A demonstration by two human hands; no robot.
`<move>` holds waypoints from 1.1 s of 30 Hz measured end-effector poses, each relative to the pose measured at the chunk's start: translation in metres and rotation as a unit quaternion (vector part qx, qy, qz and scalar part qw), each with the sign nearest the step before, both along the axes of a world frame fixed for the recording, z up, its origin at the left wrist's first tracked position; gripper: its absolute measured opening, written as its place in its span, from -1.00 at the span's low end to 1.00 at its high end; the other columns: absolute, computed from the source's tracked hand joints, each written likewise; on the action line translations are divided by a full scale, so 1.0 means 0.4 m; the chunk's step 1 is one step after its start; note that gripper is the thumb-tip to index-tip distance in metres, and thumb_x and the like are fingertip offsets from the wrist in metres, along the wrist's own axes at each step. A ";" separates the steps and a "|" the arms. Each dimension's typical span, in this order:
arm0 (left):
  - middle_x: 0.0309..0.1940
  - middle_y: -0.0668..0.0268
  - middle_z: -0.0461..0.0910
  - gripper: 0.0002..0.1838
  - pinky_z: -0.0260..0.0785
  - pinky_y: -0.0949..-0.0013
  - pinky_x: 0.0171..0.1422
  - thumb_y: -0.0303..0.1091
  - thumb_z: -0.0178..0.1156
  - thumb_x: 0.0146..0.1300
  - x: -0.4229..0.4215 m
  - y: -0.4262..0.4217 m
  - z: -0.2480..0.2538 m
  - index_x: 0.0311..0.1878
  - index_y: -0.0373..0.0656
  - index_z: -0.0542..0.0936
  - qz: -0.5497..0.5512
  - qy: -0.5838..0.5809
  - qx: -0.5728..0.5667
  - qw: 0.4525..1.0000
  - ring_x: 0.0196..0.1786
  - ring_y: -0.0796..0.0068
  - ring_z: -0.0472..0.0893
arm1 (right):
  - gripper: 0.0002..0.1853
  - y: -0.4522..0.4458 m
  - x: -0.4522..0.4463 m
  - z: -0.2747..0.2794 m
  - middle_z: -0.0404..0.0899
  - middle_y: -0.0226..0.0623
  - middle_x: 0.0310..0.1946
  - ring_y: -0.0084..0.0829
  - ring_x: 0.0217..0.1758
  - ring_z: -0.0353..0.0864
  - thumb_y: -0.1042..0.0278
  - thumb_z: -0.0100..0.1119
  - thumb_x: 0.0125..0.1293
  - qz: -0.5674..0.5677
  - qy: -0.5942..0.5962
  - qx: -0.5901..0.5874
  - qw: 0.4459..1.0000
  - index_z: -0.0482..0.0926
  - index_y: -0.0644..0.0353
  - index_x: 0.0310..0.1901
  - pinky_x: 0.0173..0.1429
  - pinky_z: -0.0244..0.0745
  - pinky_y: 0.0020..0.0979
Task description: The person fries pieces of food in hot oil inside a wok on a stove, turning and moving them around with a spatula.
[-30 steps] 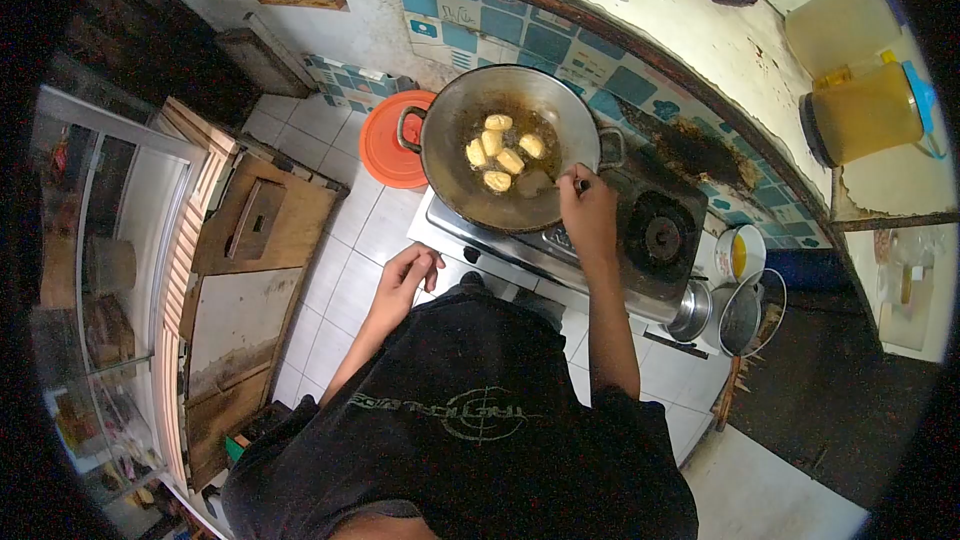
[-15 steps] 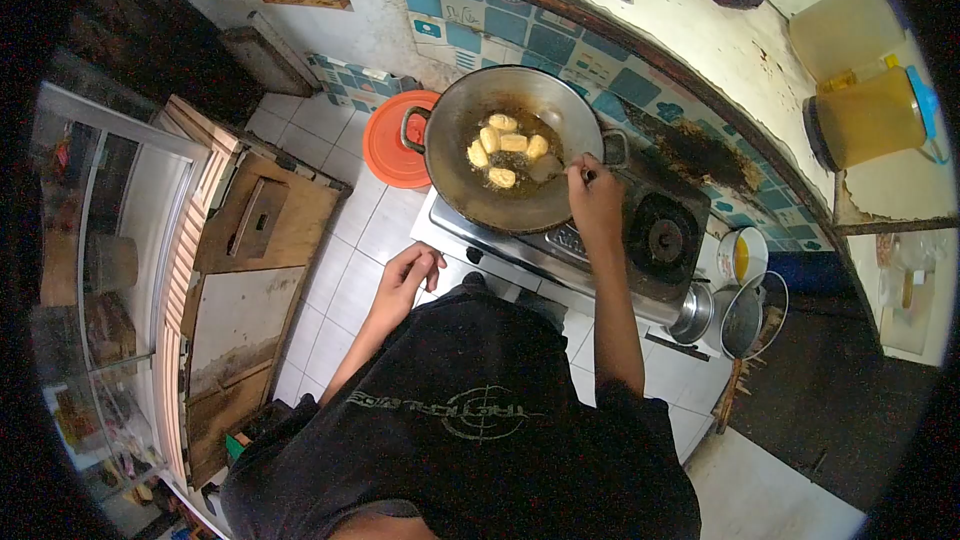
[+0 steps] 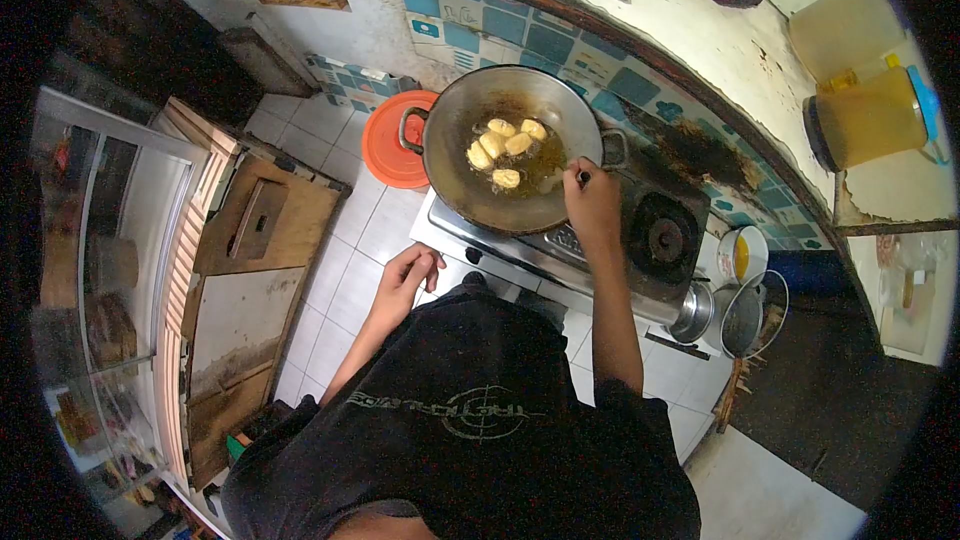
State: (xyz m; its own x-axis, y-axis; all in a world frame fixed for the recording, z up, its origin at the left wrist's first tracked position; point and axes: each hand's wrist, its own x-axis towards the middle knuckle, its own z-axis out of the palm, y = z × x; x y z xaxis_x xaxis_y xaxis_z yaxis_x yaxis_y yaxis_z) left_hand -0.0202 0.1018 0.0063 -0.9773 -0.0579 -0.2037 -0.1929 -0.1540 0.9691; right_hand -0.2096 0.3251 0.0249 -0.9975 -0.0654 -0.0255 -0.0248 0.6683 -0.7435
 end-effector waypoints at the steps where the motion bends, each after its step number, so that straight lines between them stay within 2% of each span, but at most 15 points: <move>1: -0.58 0.47 0.37 -0.71 0.16 0.57 -0.31 -0.24 -0.08 0.48 0.000 0.000 0.000 -0.24 -0.25 0.52 0.001 0.000 0.002 1.000 -0.46 0.72 0.34 | -0.71 -0.001 0.001 0.001 0.56 0.10 -0.52 0.01 -0.46 0.56 0.23 0.02 0.31 -0.011 -0.011 -0.038 0.999 0.60 0.31 -0.24 -0.28 0.42 -0.20; 3: -0.58 0.47 0.37 -0.71 0.16 0.57 -0.31 -0.24 -0.08 0.48 0.000 -0.003 -0.006 -0.24 -0.24 0.52 -0.003 0.002 -0.007 1.000 -0.46 0.72 0.34 | -0.72 -0.003 0.004 0.005 0.57 0.08 -0.51 -0.04 -0.49 0.56 0.25 0.03 0.31 -0.031 -0.034 -0.113 0.993 0.59 0.33 -0.26 -0.30 0.42 -0.23; 6: -0.59 0.47 0.37 -0.71 0.16 0.57 -0.31 -0.25 -0.08 0.48 0.003 0.000 -0.007 -0.24 -0.24 0.51 -0.003 -0.001 -0.004 1.000 -0.46 0.72 0.33 | -0.73 -0.005 0.008 0.016 0.58 0.08 -0.50 -0.08 -0.49 0.55 0.26 0.03 0.31 -0.030 0.000 -0.161 0.987 0.58 0.33 -0.29 -0.30 0.41 -0.25; 12: -0.59 0.48 0.37 -0.71 0.16 0.57 -0.33 -0.25 -0.08 0.48 0.002 -0.001 0.003 -0.24 -0.24 0.52 -0.001 0.008 -0.011 1.000 -0.47 0.72 0.33 | -0.74 0.006 0.001 -0.003 0.58 0.10 -0.48 -0.04 -0.48 0.55 0.28 0.04 0.30 -0.010 0.090 0.017 0.996 0.58 0.33 -0.32 -0.28 0.42 -0.26; 15: -0.60 0.48 0.37 -0.72 0.16 0.57 -0.34 -0.25 -0.08 0.48 0.004 -0.002 -0.001 -0.24 -0.24 0.52 -0.002 0.007 -0.010 1.000 -0.47 0.72 0.34 | -0.75 0.008 -0.005 -0.012 0.59 0.10 -0.46 -0.05 -0.45 0.58 0.29 0.04 0.30 -0.019 -0.007 -0.029 0.999 0.58 0.33 -0.32 -0.26 0.43 -0.26; 18: -0.60 0.48 0.37 -0.72 0.16 0.57 -0.34 -0.25 -0.08 0.48 0.003 -0.004 -0.002 -0.24 -0.24 0.51 -0.001 0.007 -0.012 1.000 -0.47 0.72 0.33 | -0.75 -0.002 0.016 0.012 0.60 0.09 -0.42 -0.09 -0.42 0.60 0.29 0.04 0.30 -0.048 -0.060 -0.165 0.983 0.58 0.35 -0.31 -0.25 0.43 -0.26; 21: -0.60 0.48 0.36 -0.72 0.16 0.58 -0.33 -0.25 -0.08 0.48 0.006 -0.001 0.002 -0.24 -0.24 0.51 -0.004 0.007 -0.011 1.000 -0.47 0.72 0.33 | -0.75 -0.004 0.026 0.029 0.61 0.04 -0.43 -0.18 -0.46 0.58 0.30 0.04 0.30 -0.048 -0.037 -0.169 0.984 0.56 0.36 -0.30 -0.28 0.42 -0.29; 24: -0.61 0.48 0.36 -0.72 0.16 0.58 -0.33 -0.25 -0.08 0.48 0.007 -0.001 0.002 -0.24 -0.24 0.51 -0.006 0.006 -0.010 1.000 -0.47 0.72 0.33 | -0.76 0.016 0.010 -0.018 0.58 0.02 -0.47 -0.25 -0.52 0.51 0.31 0.03 0.30 -0.032 0.051 -0.056 0.997 0.54 0.37 -0.29 -0.32 0.39 -0.32; 27: -0.60 0.48 0.36 -0.71 0.16 0.58 -0.32 -0.25 -0.09 0.48 0.006 -0.002 -0.003 -0.24 -0.24 0.51 -0.005 0.008 -0.010 1.000 -0.47 0.72 0.32 | -0.76 0.011 0.018 0.007 0.56 0.02 -0.49 -0.25 -0.51 0.50 0.30 0.03 0.31 -0.012 0.027 -0.010 1.000 0.54 0.35 -0.28 -0.29 0.40 -0.32; 30: -0.61 0.48 0.36 -0.71 0.15 0.58 -0.33 -0.24 -0.09 0.48 0.006 -0.001 -0.003 -0.24 -0.24 0.51 -0.005 0.013 -0.011 1.000 -0.48 0.72 0.32 | -0.75 0.014 0.011 -0.016 0.56 0.06 -0.49 -0.21 -0.49 0.54 0.28 0.02 0.31 -0.012 -0.014 -0.043 0.999 0.55 0.34 -0.27 -0.26 0.42 -0.30; 33: -0.61 0.48 0.36 -0.71 0.15 0.58 -0.34 -0.24 -0.09 0.49 0.008 -0.002 -0.002 -0.24 -0.23 0.51 -0.005 0.015 -0.016 1.000 -0.48 0.73 0.32 | -0.74 0.012 0.011 -0.035 0.55 0.06 -0.51 -0.19 -0.48 0.56 0.28 0.02 0.31 -0.030 0.031 -0.116 0.992 0.55 0.33 -0.26 -0.25 0.43 -0.29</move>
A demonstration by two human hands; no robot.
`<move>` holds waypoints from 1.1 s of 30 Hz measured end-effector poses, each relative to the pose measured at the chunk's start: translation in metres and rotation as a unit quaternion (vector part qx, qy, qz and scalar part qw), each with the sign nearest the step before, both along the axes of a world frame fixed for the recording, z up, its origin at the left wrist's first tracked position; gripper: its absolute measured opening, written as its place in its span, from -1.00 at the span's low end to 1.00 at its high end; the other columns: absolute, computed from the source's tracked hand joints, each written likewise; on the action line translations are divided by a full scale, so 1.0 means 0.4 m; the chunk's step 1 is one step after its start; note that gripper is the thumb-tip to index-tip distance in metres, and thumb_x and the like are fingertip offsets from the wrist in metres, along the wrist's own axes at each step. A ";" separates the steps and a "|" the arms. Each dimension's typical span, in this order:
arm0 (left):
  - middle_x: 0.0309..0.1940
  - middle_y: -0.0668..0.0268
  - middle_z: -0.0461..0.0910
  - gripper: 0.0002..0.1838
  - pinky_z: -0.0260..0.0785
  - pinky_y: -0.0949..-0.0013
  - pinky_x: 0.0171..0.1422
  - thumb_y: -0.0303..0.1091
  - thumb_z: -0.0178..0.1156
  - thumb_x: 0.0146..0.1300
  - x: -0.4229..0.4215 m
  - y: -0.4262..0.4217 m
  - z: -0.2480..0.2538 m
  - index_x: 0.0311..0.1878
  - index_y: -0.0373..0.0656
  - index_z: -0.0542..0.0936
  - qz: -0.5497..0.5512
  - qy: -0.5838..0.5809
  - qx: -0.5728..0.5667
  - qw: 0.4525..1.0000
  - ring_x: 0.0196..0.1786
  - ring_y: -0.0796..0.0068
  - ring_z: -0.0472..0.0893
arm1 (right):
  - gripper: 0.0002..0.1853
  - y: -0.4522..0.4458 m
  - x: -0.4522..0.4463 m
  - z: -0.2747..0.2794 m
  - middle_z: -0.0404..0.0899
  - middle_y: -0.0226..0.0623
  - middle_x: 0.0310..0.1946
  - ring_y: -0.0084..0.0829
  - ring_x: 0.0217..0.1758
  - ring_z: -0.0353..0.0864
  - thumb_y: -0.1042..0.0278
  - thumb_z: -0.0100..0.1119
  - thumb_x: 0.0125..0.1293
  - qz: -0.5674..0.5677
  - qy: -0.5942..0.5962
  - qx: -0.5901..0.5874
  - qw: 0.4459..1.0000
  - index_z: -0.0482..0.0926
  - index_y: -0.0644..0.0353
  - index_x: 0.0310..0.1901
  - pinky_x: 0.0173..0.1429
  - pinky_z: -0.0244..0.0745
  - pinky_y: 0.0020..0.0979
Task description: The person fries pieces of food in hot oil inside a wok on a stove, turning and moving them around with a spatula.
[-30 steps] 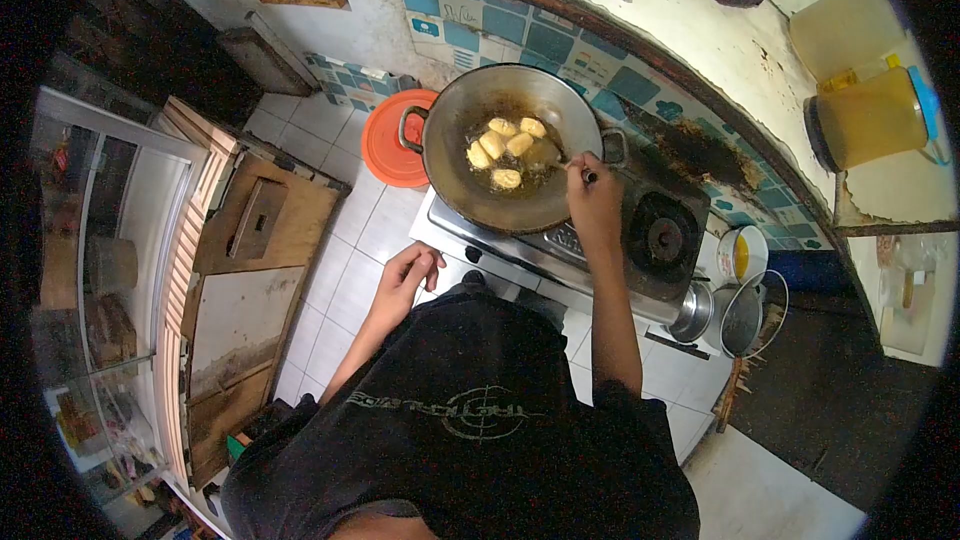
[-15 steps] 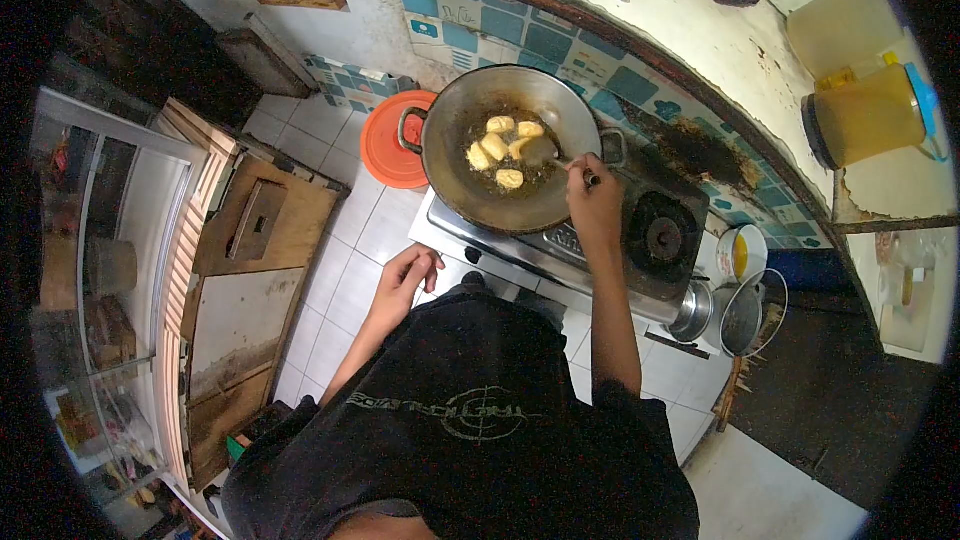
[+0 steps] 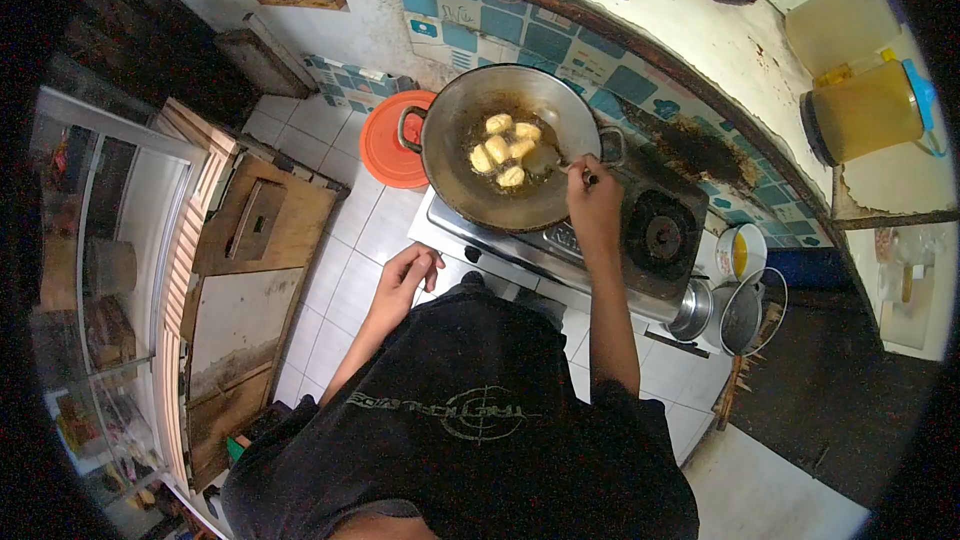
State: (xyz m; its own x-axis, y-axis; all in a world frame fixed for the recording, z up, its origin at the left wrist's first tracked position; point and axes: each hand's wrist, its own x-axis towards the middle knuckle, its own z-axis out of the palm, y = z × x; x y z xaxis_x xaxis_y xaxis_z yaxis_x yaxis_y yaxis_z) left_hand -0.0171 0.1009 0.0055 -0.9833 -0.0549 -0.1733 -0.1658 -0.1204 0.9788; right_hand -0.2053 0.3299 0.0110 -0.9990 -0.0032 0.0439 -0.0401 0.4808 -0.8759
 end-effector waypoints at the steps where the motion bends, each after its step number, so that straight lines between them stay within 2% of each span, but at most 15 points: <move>1: -0.61 0.48 0.36 -0.71 0.14 0.58 -0.34 -0.24 -0.09 0.49 0.001 0.000 0.000 -0.24 -0.23 0.52 0.000 0.000 -0.003 1.000 -0.48 0.73 0.32 | -0.74 -0.003 0.004 0.014 0.55 0.06 -0.52 -0.18 -0.48 0.56 0.27 0.02 0.31 -0.001 -0.009 0.000 1.000 0.56 0.33 -0.25 -0.25 0.43 -0.29; 3: -0.61 0.48 0.36 -0.71 0.14 0.58 -0.34 -0.24 -0.09 0.49 0.000 0.000 0.000 -0.24 -0.23 0.52 0.000 -0.001 0.000 1.000 -0.48 0.73 0.32 | -0.74 -0.008 0.014 0.051 0.54 0.05 -0.53 -0.18 -0.48 0.55 0.27 0.01 0.32 -0.002 -0.025 0.000 1.000 0.56 0.32 -0.24 -0.25 0.43 -0.28; 9: -0.61 0.48 0.36 -0.72 0.14 0.58 -0.34 -0.25 -0.08 0.48 0.000 0.002 0.004 -0.24 -0.23 0.52 0.003 -0.003 0.004 1.000 -0.47 0.73 0.33 | -0.74 0.007 0.006 0.021 0.58 0.09 -0.47 -0.09 -0.42 0.61 0.27 0.01 0.32 0.036 0.036 0.126 0.991 0.58 0.31 -0.24 -0.24 0.45 -0.26; 12: -0.60 0.48 0.36 -0.72 0.15 0.58 -0.34 -0.25 -0.08 0.48 -0.001 0.003 0.007 -0.24 -0.23 0.52 0.001 -0.006 0.004 1.000 -0.47 0.73 0.33 | -0.74 -0.008 0.005 0.034 0.59 0.12 -0.42 -0.05 -0.36 0.63 0.28 0.02 0.31 0.033 -0.076 0.082 0.993 0.57 0.32 -0.24 -0.21 0.46 -0.26; 15: -0.60 0.48 0.37 -0.73 0.15 0.58 -0.33 -0.26 -0.08 0.48 -0.003 0.004 0.007 -0.24 -0.24 0.52 0.002 -0.008 0.007 1.000 -0.47 0.72 0.34 | -0.74 -0.010 0.001 0.001 0.59 0.12 -0.40 -0.06 -0.33 0.63 0.26 0.02 0.31 0.005 -0.056 0.013 0.998 0.57 0.32 -0.25 -0.18 0.45 -0.27; 18: -0.60 0.47 0.37 -0.73 0.16 0.57 -0.33 -0.27 -0.08 0.48 0.000 0.002 0.003 -0.24 -0.24 0.51 0.003 -0.008 0.011 1.000 -0.47 0.72 0.34 | -0.72 -0.009 0.009 0.023 0.59 0.13 -0.38 -0.06 -0.30 0.63 0.25 0.02 0.30 -0.008 -0.038 0.005 0.999 0.56 0.33 -0.26 -0.16 0.44 -0.29; 21: -0.60 0.47 0.37 -0.73 0.17 0.57 -0.32 -0.28 -0.08 0.48 0.002 0.003 0.000 -0.24 -0.25 0.51 0.003 -0.010 0.013 1.000 -0.47 0.71 0.34 | -0.72 -0.001 0.012 0.030 0.58 0.07 -0.46 -0.08 -0.36 0.63 0.24 0.01 0.31 0.003 -0.001 0.074 0.997 0.57 0.32 -0.27 -0.21 0.44 -0.26; 24: -0.60 0.46 0.37 -0.73 0.17 0.57 -0.31 -0.28 -0.08 0.48 -0.001 0.004 0.001 -0.24 -0.25 0.51 0.001 -0.009 0.015 1.000 -0.47 0.71 0.34 | -0.72 -0.009 0.025 0.047 0.56 -0.01 -0.56 -0.14 -0.43 0.63 0.24 0.01 0.30 0.035 -0.020 0.117 0.992 0.56 0.33 -0.27 -0.27 0.44 -0.26; 27: -0.60 0.46 0.37 -0.73 0.18 0.57 -0.31 -0.28 -0.08 0.48 -0.004 0.005 0.002 -0.24 -0.25 0.51 0.000 -0.008 0.011 1.000 -0.46 0.71 0.34 | -0.71 -0.018 0.025 0.024 0.54 -0.09 -0.64 -0.29 -0.56 0.58 0.24 0.00 0.31 0.042 -0.067 0.076 0.994 0.58 0.32 -0.29 -0.37 0.42 -0.29; 30: -0.59 0.47 0.37 -0.72 0.18 0.57 -0.31 -0.27 -0.08 0.48 -0.005 0.005 0.007 -0.24 -0.26 0.51 -0.001 -0.010 0.006 1.000 -0.46 0.72 0.34 | -0.71 -0.038 0.020 0.031 0.56 -0.12 -0.62 -0.41 -0.62 0.51 0.23 0.00 0.32 0.012 -0.123 0.014 0.992 0.59 0.31 -0.32 -0.44 0.40 -0.34; 33: -0.59 0.47 0.37 -0.72 0.18 0.57 -0.31 -0.26 -0.08 0.48 -0.004 0.003 0.008 -0.24 -0.25 0.52 0.002 -0.010 0.005 1.000 -0.46 0.72 0.34 | -0.74 -0.048 0.019 0.005 0.48 -0.43 -0.65 -0.66 -0.67 0.42 0.26 0.01 0.37 -0.036 -0.086 -0.106 0.990 0.59 0.27 -0.33 -0.61 0.28 -0.58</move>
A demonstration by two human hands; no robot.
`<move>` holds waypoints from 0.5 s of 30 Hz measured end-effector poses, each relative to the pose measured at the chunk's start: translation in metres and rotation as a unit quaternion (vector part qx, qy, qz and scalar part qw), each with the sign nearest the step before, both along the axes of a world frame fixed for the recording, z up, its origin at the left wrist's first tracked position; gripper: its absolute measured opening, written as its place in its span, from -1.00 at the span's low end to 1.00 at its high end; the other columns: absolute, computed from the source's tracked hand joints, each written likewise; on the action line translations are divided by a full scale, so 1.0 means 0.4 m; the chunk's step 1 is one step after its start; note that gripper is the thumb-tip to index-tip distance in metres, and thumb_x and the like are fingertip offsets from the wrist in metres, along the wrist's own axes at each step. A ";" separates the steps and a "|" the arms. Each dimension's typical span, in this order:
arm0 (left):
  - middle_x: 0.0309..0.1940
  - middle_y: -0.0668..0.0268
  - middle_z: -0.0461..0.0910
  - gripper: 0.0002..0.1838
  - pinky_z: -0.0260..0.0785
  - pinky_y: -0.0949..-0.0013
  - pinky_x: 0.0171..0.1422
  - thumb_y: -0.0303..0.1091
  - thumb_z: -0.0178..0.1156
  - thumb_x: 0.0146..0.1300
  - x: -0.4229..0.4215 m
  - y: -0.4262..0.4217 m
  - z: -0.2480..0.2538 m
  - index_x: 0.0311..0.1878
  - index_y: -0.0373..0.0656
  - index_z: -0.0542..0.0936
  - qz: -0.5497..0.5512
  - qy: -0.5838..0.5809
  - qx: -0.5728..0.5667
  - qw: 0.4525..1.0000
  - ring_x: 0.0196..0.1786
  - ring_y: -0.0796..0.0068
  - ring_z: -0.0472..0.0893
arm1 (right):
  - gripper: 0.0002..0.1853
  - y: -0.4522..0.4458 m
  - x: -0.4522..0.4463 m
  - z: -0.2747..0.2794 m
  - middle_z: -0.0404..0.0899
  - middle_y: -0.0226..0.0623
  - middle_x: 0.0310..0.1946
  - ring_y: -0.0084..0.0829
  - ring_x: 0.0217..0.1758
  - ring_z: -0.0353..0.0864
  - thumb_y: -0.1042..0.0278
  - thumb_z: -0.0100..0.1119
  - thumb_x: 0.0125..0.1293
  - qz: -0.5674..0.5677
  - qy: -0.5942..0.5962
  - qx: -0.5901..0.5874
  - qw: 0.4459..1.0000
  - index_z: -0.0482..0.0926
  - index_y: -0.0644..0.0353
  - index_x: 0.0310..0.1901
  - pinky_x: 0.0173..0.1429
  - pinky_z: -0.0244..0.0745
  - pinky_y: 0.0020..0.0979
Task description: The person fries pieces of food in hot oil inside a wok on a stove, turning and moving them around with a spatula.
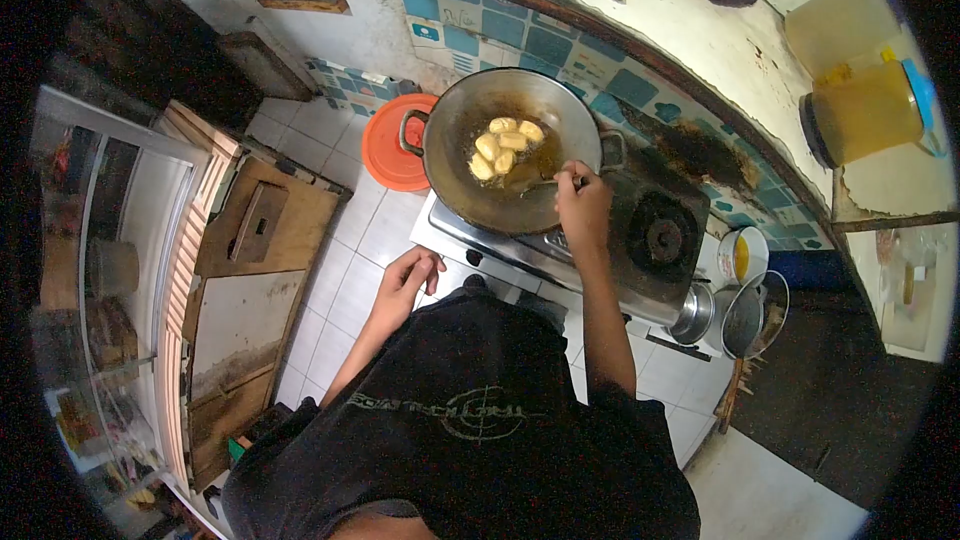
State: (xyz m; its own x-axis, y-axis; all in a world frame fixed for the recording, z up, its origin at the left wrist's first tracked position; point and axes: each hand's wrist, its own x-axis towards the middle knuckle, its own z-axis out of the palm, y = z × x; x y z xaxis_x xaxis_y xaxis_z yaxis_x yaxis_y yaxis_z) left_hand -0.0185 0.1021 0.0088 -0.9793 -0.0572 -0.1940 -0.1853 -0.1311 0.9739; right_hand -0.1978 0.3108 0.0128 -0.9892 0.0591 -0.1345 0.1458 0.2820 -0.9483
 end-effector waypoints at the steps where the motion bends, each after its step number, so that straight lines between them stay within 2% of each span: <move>1: -0.60 0.47 0.37 -0.72 0.18 0.57 -0.31 -0.26 -0.08 0.48 0.003 -0.001 0.000 -0.24 -0.25 0.52 0.003 -0.001 0.001 1.000 -0.46 0.72 0.34 | -0.74 -0.002 0.002 0.008 0.48 -0.43 -0.65 -0.66 -0.67 0.42 0.26 0.01 0.37 0.002 -0.006 0.006 1.000 0.59 0.27 -0.33 -0.60 0.28 -0.58; 3: -0.60 0.47 0.37 -0.71 0.16 0.57 -0.32 -0.25 -0.08 0.48 0.006 0.000 -0.004 -0.24 -0.25 0.52 0.012 0.004 0.000 1.000 -0.46 0.72 0.33 | -0.74 0.002 0.008 0.031 0.49 -0.42 -0.63 -0.66 -0.66 0.42 0.26 0.02 0.37 0.001 -0.018 0.018 1.000 0.59 0.27 -0.33 -0.58 0.29 -0.58; 6: -0.60 0.48 0.36 -0.70 0.14 0.58 -0.33 -0.24 -0.09 0.48 0.008 -0.003 -0.011 -0.24 -0.24 0.52 0.008 0.001 -0.004 1.000 -0.47 0.73 0.32 | -0.75 0.024 -0.006 -0.002 0.48 -0.40 -0.66 -0.63 -0.66 0.40 0.29 0.02 0.36 0.033 0.061 0.114 0.991 0.59 0.28 -0.36 -0.54 0.29 -0.54; 9: -0.60 0.48 0.36 -0.69 0.13 0.58 -0.34 -0.23 -0.09 0.49 0.008 -0.001 -0.015 -0.24 -0.24 0.52 0.004 0.003 -0.001 1.000 -0.47 0.73 0.32 | -0.77 0.016 0.010 0.024 0.49 0.03 -0.59 -0.12 -0.62 0.45 0.29 0.03 0.28 0.055 0.081 0.182 0.978 0.55 0.29 -0.33 -0.41 0.36 -0.26; 12: -0.61 0.48 0.36 -0.69 0.12 0.58 -0.35 -0.22 -0.09 0.49 0.005 0.000 -0.014 -0.24 -0.23 0.52 0.003 0.006 -0.001 1.000 -0.48 0.73 0.31 | -0.77 0.015 0.014 0.023 0.43 -0.34 -0.71 -0.59 -0.66 0.37 0.36 0.03 0.31 0.068 0.099 0.221 0.968 0.56 0.31 -0.41 -0.48 0.28 -0.46; 15: -0.61 0.48 0.36 -0.69 0.13 0.58 -0.34 -0.23 -0.09 0.49 0.005 -0.001 -0.011 -0.24 -0.24 0.52 0.003 0.004 -0.002 1.000 -0.48 0.73 0.32 | -0.77 0.019 0.010 -0.012 0.47 0.04 -0.62 -0.16 -0.60 0.49 0.29 0.03 0.28 0.081 0.088 0.165 0.979 0.52 0.32 -0.36 -0.40 0.36 -0.28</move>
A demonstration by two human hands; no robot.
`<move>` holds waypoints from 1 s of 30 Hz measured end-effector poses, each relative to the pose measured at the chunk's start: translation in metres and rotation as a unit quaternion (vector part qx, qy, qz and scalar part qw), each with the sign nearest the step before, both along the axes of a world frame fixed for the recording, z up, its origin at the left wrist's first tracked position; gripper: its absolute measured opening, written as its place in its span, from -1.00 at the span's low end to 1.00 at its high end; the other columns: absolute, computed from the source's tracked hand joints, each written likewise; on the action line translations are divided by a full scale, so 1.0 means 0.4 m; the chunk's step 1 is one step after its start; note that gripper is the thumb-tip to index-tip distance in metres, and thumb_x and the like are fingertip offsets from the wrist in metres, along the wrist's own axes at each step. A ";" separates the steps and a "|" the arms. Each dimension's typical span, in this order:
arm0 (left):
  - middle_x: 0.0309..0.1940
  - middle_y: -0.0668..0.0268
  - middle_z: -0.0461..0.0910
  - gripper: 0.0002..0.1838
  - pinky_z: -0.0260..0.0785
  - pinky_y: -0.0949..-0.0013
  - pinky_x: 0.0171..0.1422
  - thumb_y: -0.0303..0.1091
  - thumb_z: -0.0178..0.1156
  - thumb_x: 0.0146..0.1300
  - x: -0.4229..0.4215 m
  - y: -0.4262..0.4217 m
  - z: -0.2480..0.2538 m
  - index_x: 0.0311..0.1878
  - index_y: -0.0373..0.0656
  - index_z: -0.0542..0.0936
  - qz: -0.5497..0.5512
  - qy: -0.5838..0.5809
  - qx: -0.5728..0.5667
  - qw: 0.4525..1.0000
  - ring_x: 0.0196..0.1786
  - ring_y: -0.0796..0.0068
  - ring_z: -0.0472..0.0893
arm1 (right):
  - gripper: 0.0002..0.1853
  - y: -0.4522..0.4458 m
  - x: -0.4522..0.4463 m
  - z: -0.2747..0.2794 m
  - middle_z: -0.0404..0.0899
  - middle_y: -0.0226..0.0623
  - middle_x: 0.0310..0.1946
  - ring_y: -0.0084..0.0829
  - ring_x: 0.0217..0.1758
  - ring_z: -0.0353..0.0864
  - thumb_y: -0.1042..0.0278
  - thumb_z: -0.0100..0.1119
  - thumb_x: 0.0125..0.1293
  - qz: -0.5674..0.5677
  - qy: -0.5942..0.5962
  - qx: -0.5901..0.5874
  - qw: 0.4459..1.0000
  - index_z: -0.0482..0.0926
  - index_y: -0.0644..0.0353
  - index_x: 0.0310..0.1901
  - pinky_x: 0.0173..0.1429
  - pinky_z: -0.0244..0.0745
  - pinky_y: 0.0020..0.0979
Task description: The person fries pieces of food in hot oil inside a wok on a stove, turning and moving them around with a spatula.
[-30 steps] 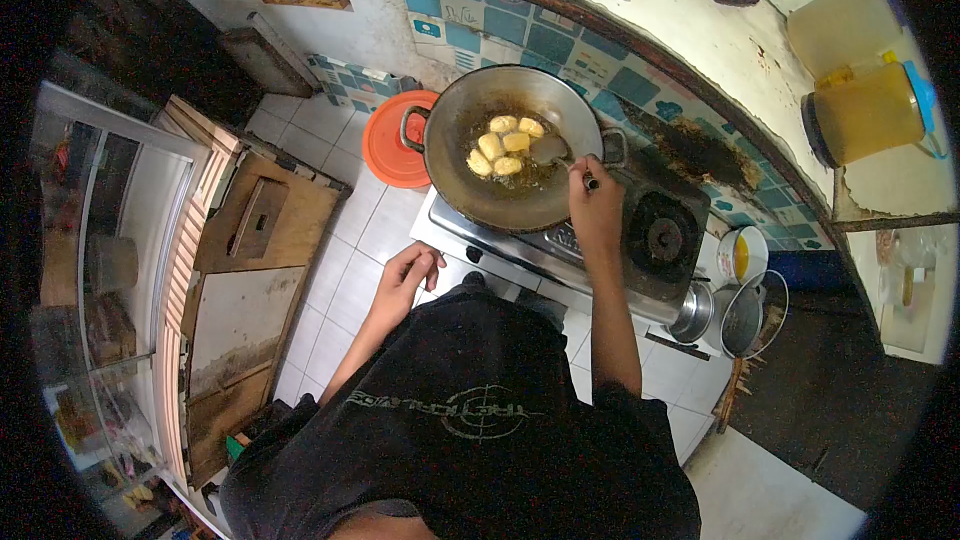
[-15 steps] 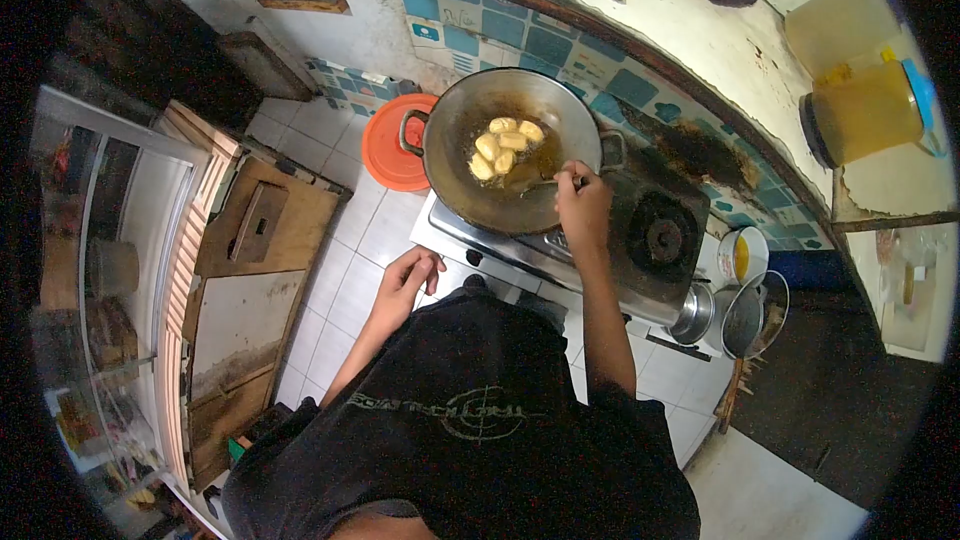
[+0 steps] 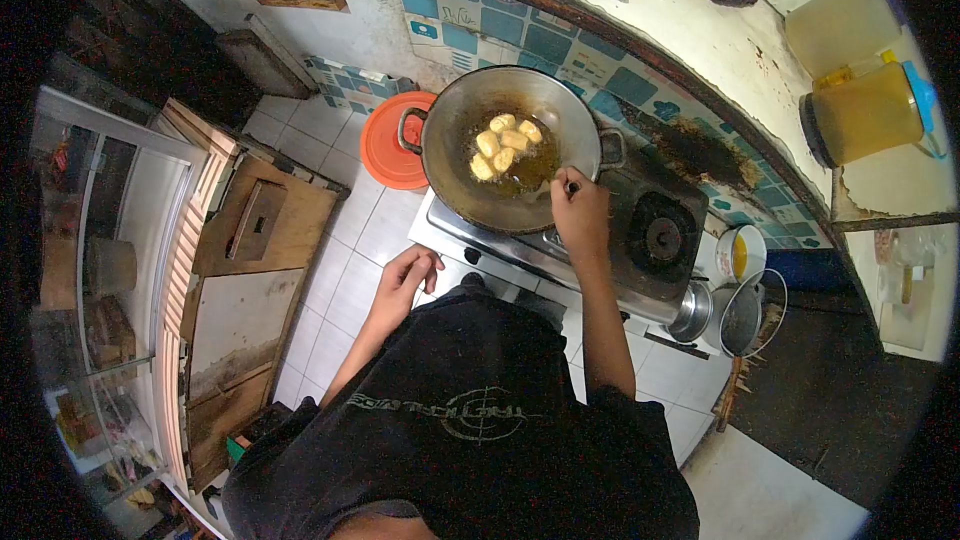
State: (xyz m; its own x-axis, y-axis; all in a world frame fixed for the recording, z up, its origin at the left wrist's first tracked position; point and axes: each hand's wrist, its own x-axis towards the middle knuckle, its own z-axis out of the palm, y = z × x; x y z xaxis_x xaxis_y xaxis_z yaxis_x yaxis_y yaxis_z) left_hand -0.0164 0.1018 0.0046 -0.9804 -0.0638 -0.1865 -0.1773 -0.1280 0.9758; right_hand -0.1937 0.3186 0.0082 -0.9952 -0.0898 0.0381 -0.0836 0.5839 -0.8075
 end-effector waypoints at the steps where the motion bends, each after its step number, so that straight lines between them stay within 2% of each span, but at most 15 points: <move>1: -0.61 0.48 0.36 -0.70 0.13 0.58 -0.34 -0.23 -0.09 0.49 0.001 0.000 0.000 -0.24 -0.24 0.52 0.000 -0.002 0.000 1.000 -0.47 0.73 0.32 | -0.76 0.002 -0.004 -0.022 0.47 -0.01 -0.63 -0.23 -0.60 0.51 0.29 0.03 0.30 0.000 -0.019 -0.018 1.000 0.53 0.31 -0.35 -0.42 0.37 -0.30; 6: -0.61 0.48 0.36 -0.69 0.13 0.58 -0.34 -0.22 -0.09 0.49 0.003 -0.002 -0.001 -0.23 -0.24 0.52 -0.002 -0.002 0.002 1.000 -0.47 0.73 0.33 | -0.77 -0.012 -0.012 -0.057 0.49 -0.31 -0.62 -0.55 -0.58 0.51 0.31 -0.03 0.38 -0.008 -0.124 -0.106 0.987 0.55 0.26 -0.30 -0.48 0.39 -0.43; 9: -0.61 0.48 0.37 -0.69 0.13 0.58 -0.34 -0.21 -0.08 0.48 0.003 -0.002 0.001 -0.23 -0.23 0.53 -0.001 -0.003 0.004 1.000 -0.47 0.73 0.33 | -0.81 0.006 -0.019 -0.115 0.51 -0.35 -0.57 -0.57 -0.59 0.48 0.39 -0.07 0.40 0.000 -0.133 -0.191 0.973 0.55 0.25 -0.25 -0.50 0.41 -0.50; 12: -0.61 0.48 0.37 -0.69 0.13 0.58 -0.35 -0.21 -0.08 0.48 0.006 -0.006 -0.002 -0.23 -0.24 0.52 -0.001 -0.006 0.002 1.000 -0.47 0.73 0.34 | -0.82 0.019 -0.023 -0.178 0.49 -0.31 -0.56 -0.56 -0.60 0.48 0.44 -0.09 0.40 -0.013 -0.103 -0.273 0.956 0.53 0.28 -0.23 -0.50 0.42 -0.50; 15: -0.60 0.48 0.37 -0.69 0.13 0.58 -0.35 -0.21 -0.08 0.48 0.009 -0.008 -0.006 -0.23 -0.24 0.52 0.003 -0.005 0.002 1.000 -0.47 0.73 0.34 | -0.81 0.033 -0.013 -0.183 0.49 -0.29 -0.56 -0.57 -0.57 0.49 0.45 -0.10 0.40 -0.023 -0.099 -0.285 0.953 0.53 0.30 -0.25 -0.49 0.44 -0.52; 18: -0.60 0.48 0.37 -0.69 0.14 0.58 -0.35 -0.20 -0.08 0.48 0.010 -0.006 -0.007 -0.24 -0.24 0.52 0.002 -0.004 0.006 1.000 -0.47 0.73 0.34 | -0.81 0.033 0.003 -0.143 0.49 -0.32 -0.55 -0.59 -0.56 0.49 0.44 -0.09 0.40 -0.028 -0.095 -0.263 0.960 0.54 0.29 -0.27 -0.49 0.43 -0.53; 21: -0.60 0.48 0.37 -0.68 0.13 0.58 -0.35 -0.20 -0.08 0.48 0.006 -0.002 -0.001 -0.24 -0.24 0.52 0.000 -0.004 0.005 1.000 -0.47 0.73 0.34 | -0.76 0.026 0.015 -0.099 0.54 -0.26 -0.49 -0.56 -0.56 0.51 0.37 -0.10 0.45 -0.032 -0.102 -0.249 0.963 0.53 0.34 -0.26 -0.48 0.43 -0.55; 24: -0.60 0.48 0.37 -0.68 0.14 0.58 -0.35 -0.20 -0.08 0.48 0.003 0.000 0.000 -0.24 -0.24 0.52 -0.004 -0.003 0.000 1.000 -0.47 0.73 0.34 | -0.83 0.025 0.015 -0.093 0.53 -0.38 -0.52 -0.59 -0.57 0.49 0.35 0.01 0.39 -0.025 -0.082 -0.214 0.973 0.55 0.25 -0.26 -0.48 0.42 -0.53; 30: -0.61 0.48 0.37 -0.68 0.15 0.58 -0.35 -0.20 -0.08 0.48 0.003 0.002 -0.002 -0.25 -0.24 0.53 -0.001 0.000 -0.002 1.000 -0.47 0.73 0.34 | -0.85 0.007 0.003 -0.050 0.59 -0.26 -0.44 -0.48 -0.55 0.53 0.35 0.07 0.34 -0.011 -0.074 -0.070 0.995 0.55 0.25 -0.25 -0.43 0.39 -0.41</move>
State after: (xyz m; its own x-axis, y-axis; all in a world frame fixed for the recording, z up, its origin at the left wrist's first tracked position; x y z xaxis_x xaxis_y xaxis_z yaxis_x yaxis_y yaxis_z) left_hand -0.0154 0.1027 0.0036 -0.9806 -0.0633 -0.1854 -0.1767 -0.1234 0.9765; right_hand -0.1923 0.3215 -0.0116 -0.9926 -0.0721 -0.0982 0.0536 0.4657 -0.8833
